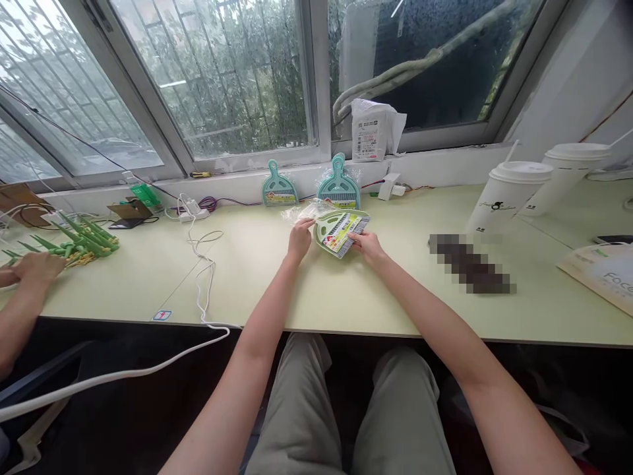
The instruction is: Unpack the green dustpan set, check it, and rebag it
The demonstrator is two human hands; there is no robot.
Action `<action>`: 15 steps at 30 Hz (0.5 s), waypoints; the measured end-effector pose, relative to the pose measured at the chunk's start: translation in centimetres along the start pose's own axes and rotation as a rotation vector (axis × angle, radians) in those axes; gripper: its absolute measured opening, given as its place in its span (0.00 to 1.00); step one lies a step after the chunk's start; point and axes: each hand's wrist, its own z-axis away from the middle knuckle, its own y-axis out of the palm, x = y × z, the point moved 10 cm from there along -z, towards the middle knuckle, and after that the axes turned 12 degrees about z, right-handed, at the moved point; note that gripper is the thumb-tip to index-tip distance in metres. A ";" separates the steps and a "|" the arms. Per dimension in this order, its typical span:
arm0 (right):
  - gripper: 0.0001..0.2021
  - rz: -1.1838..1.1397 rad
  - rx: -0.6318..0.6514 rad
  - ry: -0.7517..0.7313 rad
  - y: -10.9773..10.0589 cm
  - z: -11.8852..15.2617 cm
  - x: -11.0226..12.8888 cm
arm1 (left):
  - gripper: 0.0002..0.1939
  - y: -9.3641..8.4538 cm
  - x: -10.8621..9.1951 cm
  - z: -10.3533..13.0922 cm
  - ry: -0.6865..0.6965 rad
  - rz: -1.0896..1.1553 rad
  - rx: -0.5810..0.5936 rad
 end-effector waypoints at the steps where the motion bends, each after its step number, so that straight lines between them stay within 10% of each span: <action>1: 0.06 -0.023 -0.045 0.003 -0.6 -0.1 -0.1 | 0.29 -0.1 0.1 -0.1 -0.001 0.018 -0.006; 6: 0.07 -0.111 -0.166 -0.001 -2.7 -0.7 -0.1 | 0.30 -0.2 -0.1 -0.1 -0.013 0.128 -0.049; 15: 0.06 -0.094 -0.041 -0.084 -0.5 0.0 0.9 | 0.20 -1.4 -2.6 0.5 -0.065 0.527 -0.146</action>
